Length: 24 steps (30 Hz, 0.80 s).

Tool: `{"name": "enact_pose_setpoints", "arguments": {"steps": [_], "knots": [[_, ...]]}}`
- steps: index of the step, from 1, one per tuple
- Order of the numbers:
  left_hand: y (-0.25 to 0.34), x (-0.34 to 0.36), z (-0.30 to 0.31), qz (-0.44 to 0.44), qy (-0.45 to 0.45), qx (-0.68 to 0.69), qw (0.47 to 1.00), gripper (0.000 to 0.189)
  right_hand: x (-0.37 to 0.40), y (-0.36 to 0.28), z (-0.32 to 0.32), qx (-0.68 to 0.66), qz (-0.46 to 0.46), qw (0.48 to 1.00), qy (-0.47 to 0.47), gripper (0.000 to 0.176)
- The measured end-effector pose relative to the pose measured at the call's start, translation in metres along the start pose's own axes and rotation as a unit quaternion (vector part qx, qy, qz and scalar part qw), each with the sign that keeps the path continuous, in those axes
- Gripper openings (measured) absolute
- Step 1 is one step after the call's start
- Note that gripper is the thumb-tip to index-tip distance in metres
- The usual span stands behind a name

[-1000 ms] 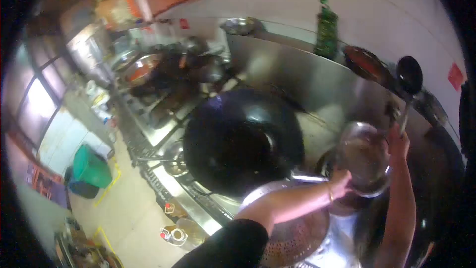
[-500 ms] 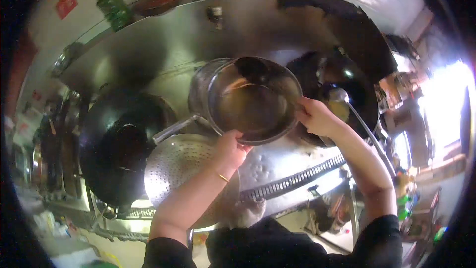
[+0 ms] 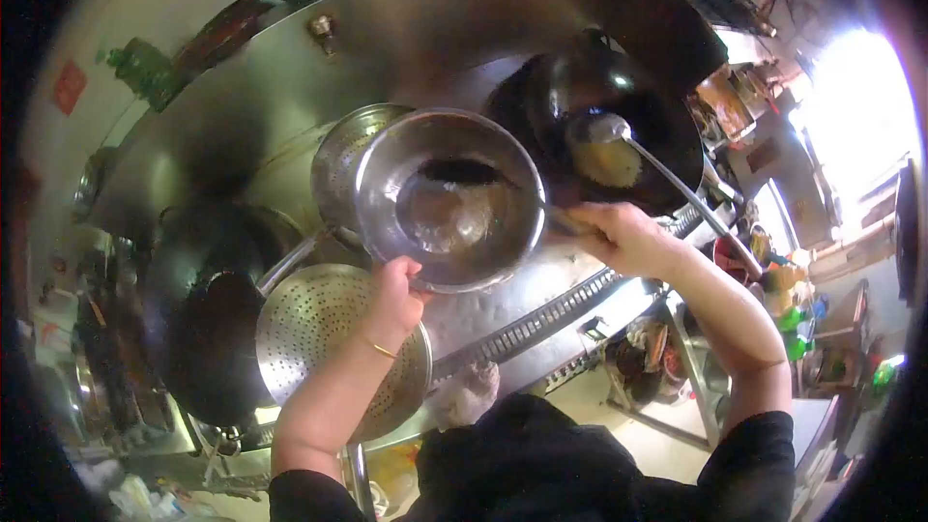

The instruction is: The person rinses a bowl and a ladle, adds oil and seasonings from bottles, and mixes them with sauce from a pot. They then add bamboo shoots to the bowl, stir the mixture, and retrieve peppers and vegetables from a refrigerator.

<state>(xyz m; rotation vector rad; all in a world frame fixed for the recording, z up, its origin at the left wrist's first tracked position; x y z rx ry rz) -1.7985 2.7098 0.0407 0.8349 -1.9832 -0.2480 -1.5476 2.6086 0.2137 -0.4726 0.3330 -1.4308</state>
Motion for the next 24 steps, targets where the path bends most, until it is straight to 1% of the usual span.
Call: {"name": "enact_pose_setpoints", "arguments": {"steps": [1, 2, 5, 6, 7, 8, 9, 10, 11, 13, 14, 15, 16, 17, 19, 20, 22, 23, 24], "knots": [[0.007, 0.005, 0.001, -0.024, 0.015, -0.025, 0.999, 0.025, -0.003, -0.001, 0.003, 0.01, -0.02, 0.999, 0.026, 0.033], [0.008, 0.002, 0.001, -0.006, -0.022, -0.033, 0.999, 0.033, -0.006, 0.012, -0.005, 0.048, -0.015, 0.995, 0.088, 0.03], [0.021, -0.005, -0.002, -0.062, -0.049, -0.03, 0.996, 0.044, -0.004, 0.038, -0.039, -0.044, -0.102, 0.985, 0.135, 0.029], [0.026, -0.005, -0.005, -0.079, -0.049, -0.053, 0.994, 0.054, -0.002, 0.051, -0.067, -0.079, -0.094, 0.984, 0.126, 0.029], [0.028, -0.007, -0.007, -0.088, -0.048, -0.062, 0.993, 0.058, 0.008, 0.06, -0.104, -0.246, -0.218, 0.944, 0.033, 0.028], [0.03, -0.008, -0.009, -0.096, -0.046, -0.069, 0.992, 0.063, 0.021, 0.053, -0.126, -0.387, -0.279, 0.879, 0.017, 0.029], [0.032, -0.009, -0.01, -0.104, -0.045, -0.075, 0.991, 0.068, 0.035, 0.048, -0.149, -0.453, -0.348, 0.82, 0.017, 0.03], [0.032, -0.003, -0.016, -0.113, -0.036, -0.087, 0.989, 0.072, 0.041, 0.037, -0.171, -0.578, -0.356, 0.734, 0.006, 0.035], [0.031, 0.0, -0.016, -0.113, -0.027, -0.084, 0.99, 0.065, 0.047, 0.025, -0.193, -0.713, -0.358, 0.602, -0.014, 0.04], [0.027, 0.003, -0.013, -0.111, -0.01, -0.079, 0.991, 0.05, 0.049, 0.017, -0.195, -0.689, -0.317, 0.651, -0.027, 0.044], [0.021, -0.008, 0.001, -0.072, 0.003, -0.068, 0.995, 0.044, 0.048, 0.024, -0.175, -0.549, -0.283, 0.786, 0.027, 0.044], [0.016, -0.011, 0.007, -0.033, 0.016, -0.057, 0.998, 0.038, 0.048, 0.017, -0.149, -0.385, -0.238, 0.888, 0.079, 0.044], [0.01, -0.009, 0.009, -0.012, 0.002, -0.032, 0.999, 0.028, 0.049, 0.005, -0.128, -0.204, -0.184, 0.953, 0.124, 0.044], [0.009, -0.006, 0.011, -0.011, 0.0, -0.036, 0.999, 0.028, 0.049, 0.014, -0.123, -0.128, -0.199, 0.962, 0.134, 0.044], [0.009, 0.001, 0.014, -0.011, -0.008, -0.047, 0.999, 0.028, 0.048, 0.026, -0.111, -0.121, -0.259, 0.946, 0.152, 0.038], [0.007, 0.006, 0.017, -0.009, 0.006, -0.058, 0.998, 0.032, 0.044, 0.033, -0.105, -0.114, -0.269, 0.941, 0.171, 0.036], [0.005, 0.016, 0.018, -0.007, -0.002, -0.048, 0.999, 0.035, 0.034, 0.051, -0.104, -0.103, -0.289, 0.928, 0.21, 0.03], [0.006, 0.02, 0.02, -0.008, -0.006, -0.043, 0.999, 0.037, 0.032, 0.056, -0.106, -0.124, -0.295, 0.919, 0.232, 0.028], [0.009, 0.021, 0.031, -0.028, 0.022, -0.05, 0.998, 0.039, 0.029, 0.06, -0.109, -0.145, -0.299, 0.908, 0.254, 0.026]]}}
Point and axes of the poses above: each hand's wrist, its own x-axis away from the middle knuckle, its own z-axis out of the back of the hand, y = z × x, the point moved 9 cm from there along -x, towards the middle knuckle, and after that the axes turned 4 degrees about x, right-handed, at the moved point
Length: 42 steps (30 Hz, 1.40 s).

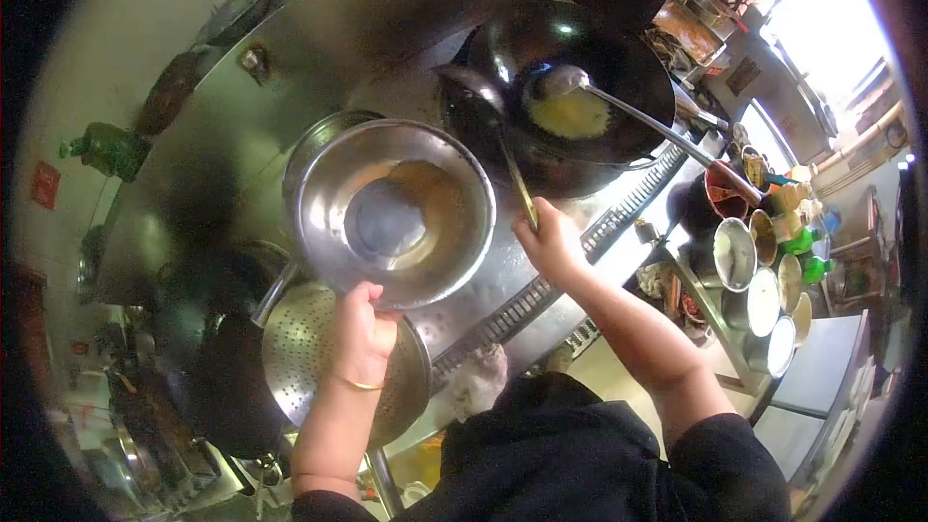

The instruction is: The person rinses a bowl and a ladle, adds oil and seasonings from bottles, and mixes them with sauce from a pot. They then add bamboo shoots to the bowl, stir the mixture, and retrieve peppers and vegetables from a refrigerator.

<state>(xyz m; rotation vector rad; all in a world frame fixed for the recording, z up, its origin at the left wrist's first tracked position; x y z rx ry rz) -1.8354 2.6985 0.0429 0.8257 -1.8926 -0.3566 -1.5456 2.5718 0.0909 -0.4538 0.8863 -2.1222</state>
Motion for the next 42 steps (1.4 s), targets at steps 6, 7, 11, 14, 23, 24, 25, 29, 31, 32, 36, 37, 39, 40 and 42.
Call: {"name": "enact_pose_setpoints", "arguments": {"steps": [6, 7, 11, 14, 23, 24, 25, 29, 31, 32, 36, 37, 39, 40, 42], "knots": [[0.036, 0.056, 0.001, -0.099, 0.034, 0.008, 0.995, 0.035, 0.009, 0.021, -0.092, -0.304, -0.169, 0.929, -0.125, 0.015], [0.041, 0.061, 0.002, -0.111, 0.043, 0.006, 0.993, 0.033, 0.012, 0.018, -0.107, -0.362, -0.198, 0.9, -0.142, 0.016], [0.064, 0.063, 0.009, -0.228, -0.018, -0.034, 0.973, 0.04, 0.009, -0.008, -0.147, -0.51, -0.26, 0.801, -0.174, 0.025], [0.071, 0.062, 0.005, -0.284, -0.043, -0.066, 0.956, 0.049, 0.003, -0.014, -0.172, -0.551, -0.257, 0.772, -0.187, 0.029], [0.081, 0.08, -0.024, -0.438, -0.103, -0.265, 0.853, 0.056, -0.009, -0.025, -0.179, -0.436, -0.186, 0.853, -0.217, 0.04], [0.081, 0.08, -0.027, -0.462, -0.115, -0.3, 0.827, 0.056, -0.013, -0.022, -0.18, -0.395, -0.16, 0.88, -0.209, 0.041], [0.081, 0.083, -0.031, -0.485, -0.127, -0.335, 0.798, 0.057, -0.017, -0.019, -0.179, -0.353, -0.133, 0.904, -0.2, 0.042], [0.079, 0.103, -0.054, -0.529, -0.123, -0.453, 0.707, 0.068, -0.02, -0.024, -0.146, -0.178, -0.098, 0.961, -0.188, 0.045], [0.078, 0.115, -0.068, -0.546, -0.135, -0.46, 0.687, 0.067, -0.019, -0.005, -0.158, -0.225, -0.116, 0.949, -0.19, 0.047], [0.076, 0.118, -0.07, -0.556, -0.141, -0.481, 0.663, 0.066, -0.018, 0.002, -0.162, -0.249, -0.124, 0.941, -0.191, 0.048], [0.076, 0.126, -0.067, -0.599, -0.147, -0.516, 0.595, 0.064, -0.004, 0.0, -0.132, -0.244, -0.193, 0.927, -0.21, 0.05], [0.077, 0.13, -0.065, -0.607, -0.144, -0.499, 0.602, 0.064, -0.007, 0.005, -0.129, -0.185, -0.154, 0.95, -0.2, 0.051], [0.078, 0.137, -0.06, -0.622, -0.139, -0.465, 0.615, 0.063, -0.009, 0.004, -0.12, -0.077, -0.074, 0.98, -0.167, 0.055], [0.083, 0.14, -0.053, -0.649, -0.118, -0.454, 0.599, 0.061, -0.008, 0.0, -0.114, -0.029, -0.033, 0.988, -0.145, 0.057], [0.094, 0.144, -0.037, -0.657, -0.096, -0.44, 0.604, 0.062, -0.008, -0.012, -0.101, 0.028, 0.039, 0.994, -0.096, 0.062]]}}
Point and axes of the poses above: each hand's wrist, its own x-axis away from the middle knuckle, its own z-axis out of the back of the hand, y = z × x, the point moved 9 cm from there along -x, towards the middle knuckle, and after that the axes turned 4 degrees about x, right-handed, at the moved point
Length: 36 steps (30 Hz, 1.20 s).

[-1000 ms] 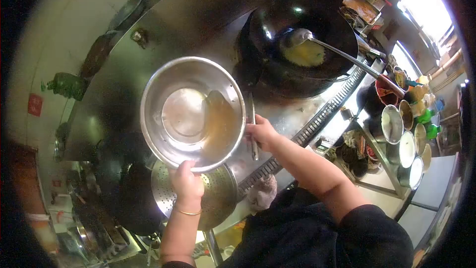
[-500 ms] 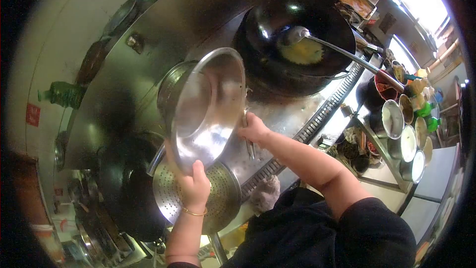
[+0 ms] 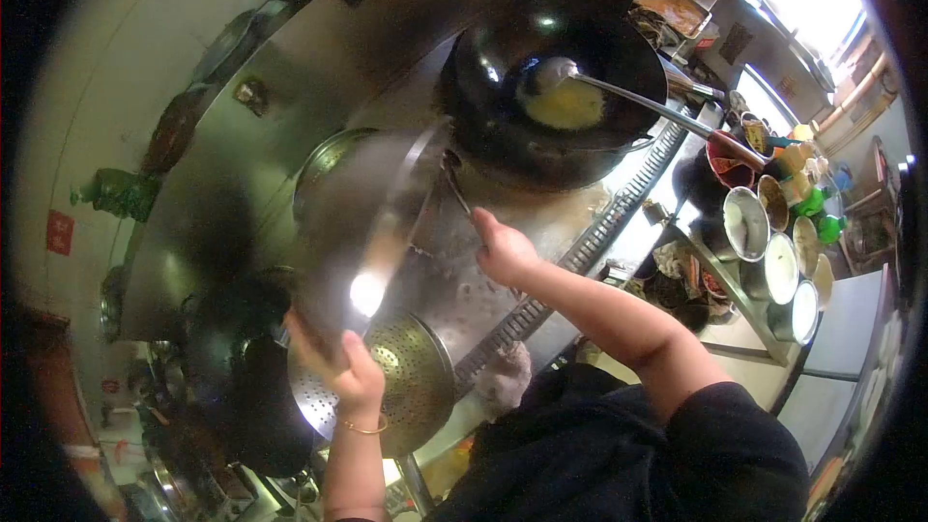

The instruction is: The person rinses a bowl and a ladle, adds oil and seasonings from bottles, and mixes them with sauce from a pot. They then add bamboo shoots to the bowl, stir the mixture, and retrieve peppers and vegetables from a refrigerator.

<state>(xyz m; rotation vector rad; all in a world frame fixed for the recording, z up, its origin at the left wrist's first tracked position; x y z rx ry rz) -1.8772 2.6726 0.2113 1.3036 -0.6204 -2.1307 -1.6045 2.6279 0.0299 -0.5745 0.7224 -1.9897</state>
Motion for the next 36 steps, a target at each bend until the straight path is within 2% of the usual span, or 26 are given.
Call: {"name": "enact_pose_setpoints", "arguments": {"steps": [1, 3, 4, 5, 6, 9, 11, 13, 14, 17, 18, 21, 23, 24, 25, 26, 27, 28, 29, 30, 31, 32, 33, 34, 35, 36], "knots": [[0.007, -0.001, 0.009, -0.031, 0.014, -0.085, 0.996, 0.063, 0.001, -0.009, 0.01, 0.011, 0.029, 0.999, 0.027, 0.065], [-0.012, 0.012, 0.028, 0.003, 0.056, -0.09, 0.994, 0.06, 0.001, -0.019, 0.021, 0.023, 0.074, 0.995, 0.066, 0.069], [-0.019, 0.017, 0.038, 0.022, 0.11, -0.026, 0.993, 0.057, 0.003, -0.018, 0.025, 0.021, 0.089, 0.993, 0.079, 0.069], [-0.021, 0.019, 0.042, 0.027, 0.116, 0.001, 0.993, 0.055, 0.006, -0.018, 0.029, 0.019, 0.104, 0.99, 0.091, 0.07], [-0.021, 0.019, 0.048, 0.032, 0.123, 0.029, 0.991, 0.052, 0.009, -0.007, 0.03, 0.019, 0.002, 1.0, 0.015, 0.063], [-0.035, 0.028, 0.06, 0.057, 0.125, 0.061, 0.989, 0.049, 0.021, 0.022, 0.018, 0.05, 0.016, 0.999, 0.003, 0.056], [-0.03, 0.025, 0.063, 0.046, 0.142, 0.088, 0.985, 0.046, 0.033, 0.034, 0.021, 0.06, -0.021, 0.998, 0.007, 0.044], [-0.017, 0.015, 0.061, -0.002, 0.106, 0.01, 0.994, 0.044, 0.046, 0.032, 0.035, 0.093, -0.064, 0.994, -0.002, 0.038], [-0.012, 0.01, 0.058, -0.029, 0.086, -0.027, 0.996, 0.043, 0.05, 0.047, 0.03, 0.12, -0.087, 0.989, -0.021, 0.029], [-0.016, 0.003, 0.048, -0.035, 0.051, -0.108, 0.992, 0.031, 0.07, 0.103, 0.002, 0.155, -0.174, 0.962, -0.141, 0.028], [-0.007, -0.01, 0.043, -0.047, 0.054, -0.099, 0.993, 0.032, 0.08, 0.097, 0.011, 0.151, -0.197, 0.957, -0.148, 0.026], [-0.036, -0.014, 0.034, -0.054, 0.061, -0.026, 0.996, 0.033, 0.103, 0.075, 0.032, 0.08, -0.151, 0.984, -0.051, 0.032], [-0.033, -0.018, 0.032, -0.107, 0.041, -0.08, 0.99, 0.036, 0.107, 0.065, 0.032, 0.157, -0.105, 0.974, -0.126, 0.036], [-0.029, -0.021, 0.027, -0.135, 0.032, -0.111, 0.984, 0.038, 0.108, 0.08, 0.02, 0.204, -0.125, 0.95, -0.199, 0.036], [-0.03, -0.025, 0.029, -0.144, 0.055, -0.028, 0.988, 0.045, 0.103, 0.105, -0.001, 0.2, -0.081, 0.961, -0.172, 0.033], [-0.017, -0.032, 0.028, -0.189, 0.043, -0.063, 0.979, 0.051, 0.105, 0.093, 0.011, 0.19, -0.126, 0.953, -0.201, 0.031], [-0.001, -0.037, 0.028, -0.229, 0.036, -0.094, 0.968, 0.059, 0.109, 0.084, 0.014, 0.19, -0.116, 0.948, -0.227, 0.029], [0.003, -0.041, 0.032, -0.218, 0.046, -0.096, 0.97, 0.052, 0.119, 0.075, 0.031, 0.065, -0.163, 0.97, -0.167, 0.029], [0.011, -0.043, 0.027, -0.218, 0.049, -0.093, 0.97, 0.051, 0.127, 0.06, 0.038, 0.129, -0.076, 0.976, -0.155, 0.036], [0.024, -0.044, 0.012, -0.216, 0.049, -0.073, 0.973, 0.05, 0.146, 0.05, 0.061, 0.025, -0.115, 0.981, -0.155, 0.036], [0.044, -0.043, -0.011, -0.217, 0.041, -0.045, 0.974, 0.05, 0.14, 0.063, 0.048, 0.147, -0.077, 0.968, -0.187, 0.031], [0.068, -0.039, -0.039, -0.214, 0.03, -0.013, 0.976, 0.049, 0.146, 0.068, 0.036, 0.165, -0.016, 0.963, -0.21, 0.027], [0.094, -0.034, -0.071, -0.223, 0.009, 0.029, 0.974, 0.048, 0.158, 0.057, 0.055, 0.177, -0.007, 0.965, -0.192, 0.024], [0.126, -0.024, -0.103, -0.225, -0.016, 0.068, 0.972, 0.047, 0.169, 0.047, 0.075, 0.152, -0.002, 0.979, -0.139, 0.027], [0.161, -0.011, -0.133, -0.216, -0.046, 0.102, 0.97, 0.047, 0.178, 0.045, 0.092, 0.054, 0.032, 0.998, -0.005, 0.025], [0.192, 0.005, -0.162, -0.21, -0.083, 0.132, 0.965, 0.046, 0.195, 0.039, 0.119, -0.033, 0.054, 0.997, 0.047, 0.021]]}}
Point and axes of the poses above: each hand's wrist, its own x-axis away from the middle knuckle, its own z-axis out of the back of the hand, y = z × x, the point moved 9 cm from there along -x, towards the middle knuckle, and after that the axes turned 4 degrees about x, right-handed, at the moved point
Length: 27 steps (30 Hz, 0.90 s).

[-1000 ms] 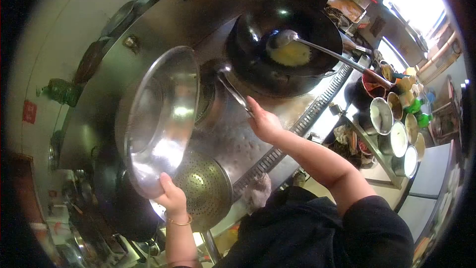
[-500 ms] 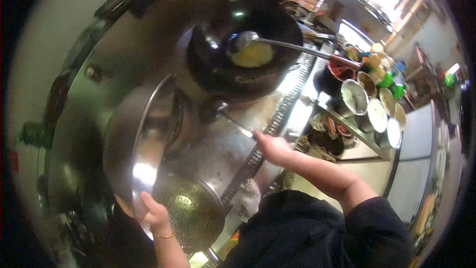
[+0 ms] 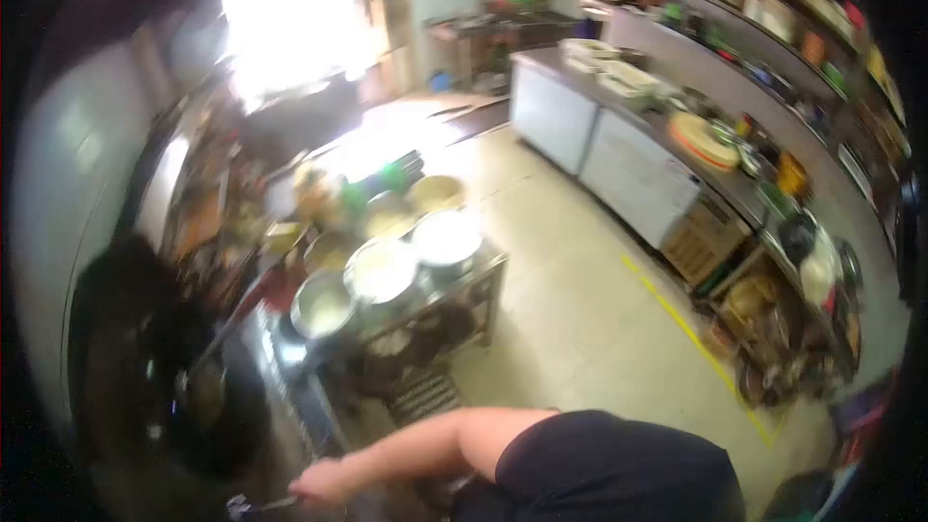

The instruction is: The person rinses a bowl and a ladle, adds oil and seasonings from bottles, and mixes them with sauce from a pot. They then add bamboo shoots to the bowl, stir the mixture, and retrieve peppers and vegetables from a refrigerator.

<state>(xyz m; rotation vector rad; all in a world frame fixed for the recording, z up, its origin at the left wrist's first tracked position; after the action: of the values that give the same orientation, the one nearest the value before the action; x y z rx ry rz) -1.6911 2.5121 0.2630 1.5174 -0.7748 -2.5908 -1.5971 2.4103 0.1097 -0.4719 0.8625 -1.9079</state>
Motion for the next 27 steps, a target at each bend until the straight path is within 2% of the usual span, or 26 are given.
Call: {"name": "enact_pose_setpoints", "arguments": {"steps": [2, 3, 5, 8, 11, 12, 15, 16, 19, 21, 24, 26, 27], "knots": [[0.056, 0.005, -0.078, 0.031, -0.076, 0.076, 0.994, 0.044, 0.046, 0.007, 0.054, -0.184, 0.097, 0.965, 0.159, 0.023], [0.086, 0.01, -0.116, 0.049, -0.119, 0.117, 0.985, 0.044, 0.082, 0.013, 0.086, -0.151, 0.042, 0.973, 0.172, 0.032], [0.139, 0.03, -0.184, 0.104, -0.211, 0.201, 0.951, 0.042, 0.175, 0.021, 0.144, -0.175, 0.078, 0.928, 0.318, 0.022], [0.22, 0.069, -0.279, 0.228, -0.349, 0.319, 0.851, 0.041, 0.282, 0.07, 0.201, -0.148, 0.025, 0.924, 0.352, 0.024], [0.297, 0.111, -0.347, 0.367, -0.445, 0.399, 0.713, 0.039, 0.388, 0.07, 0.255, -0.101, 0.019, 0.928, 0.359, 0.025], [0.322, 0.123, -0.365, 0.405, -0.47, 0.411, 0.668, 0.038, 0.417, 0.077, 0.271, -0.043, -0.033, 0.93, 0.363, 0.025], [0.377, 0.153, -0.41, 0.481, -0.531, 0.42, 0.557, 0.037, 0.502, 0.106, 0.311, 0.02, -0.13, 0.927, 0.351, 0.024], [0.391, 0.162, -0.426, 0.498, -0.546, 0.416, 0.53, 0.037, 0.533, 0.119, 0.322, 0.074, -0.171, 0.924, 0.333, 0.033], [0.427, 0.186, -0.478, 0.528, -0.586, 0.404, 0.464, 0.036, 0.611, 0.189, 0.334, 0.074, -0.247, 0.891, 0.372, 0.031], [0.449, 0.207, -0.529, 0.56, -0.578, 0.418, 0.423, 0.035, 0.666, 0.226, 0.353, 0.07, -0.296, 0.865, 0.399, 0.032], [0.5, 0.263, -0.661, 0.678, -0.428, 0.497, 0.332, 0.029, 0.751, 0.262, 0.401, 0.095, -0.327, 0.837, 0.429, 0.033], [0.561, 0.285, -0.71, 0.676, -0.462, 0.473, 0.327, 0.032, 0.809, 0.3, 0.423, 0.154, -0.431, 0.816, 0.352, 0.039], [0.576, 0.3, -0.755, 0.644, -0.467, 0.48, 0.37, 0.039, 0.846, 0.324, 0.433, 0.111, -0.482, 0.806, 0.325, 0.04]]}}
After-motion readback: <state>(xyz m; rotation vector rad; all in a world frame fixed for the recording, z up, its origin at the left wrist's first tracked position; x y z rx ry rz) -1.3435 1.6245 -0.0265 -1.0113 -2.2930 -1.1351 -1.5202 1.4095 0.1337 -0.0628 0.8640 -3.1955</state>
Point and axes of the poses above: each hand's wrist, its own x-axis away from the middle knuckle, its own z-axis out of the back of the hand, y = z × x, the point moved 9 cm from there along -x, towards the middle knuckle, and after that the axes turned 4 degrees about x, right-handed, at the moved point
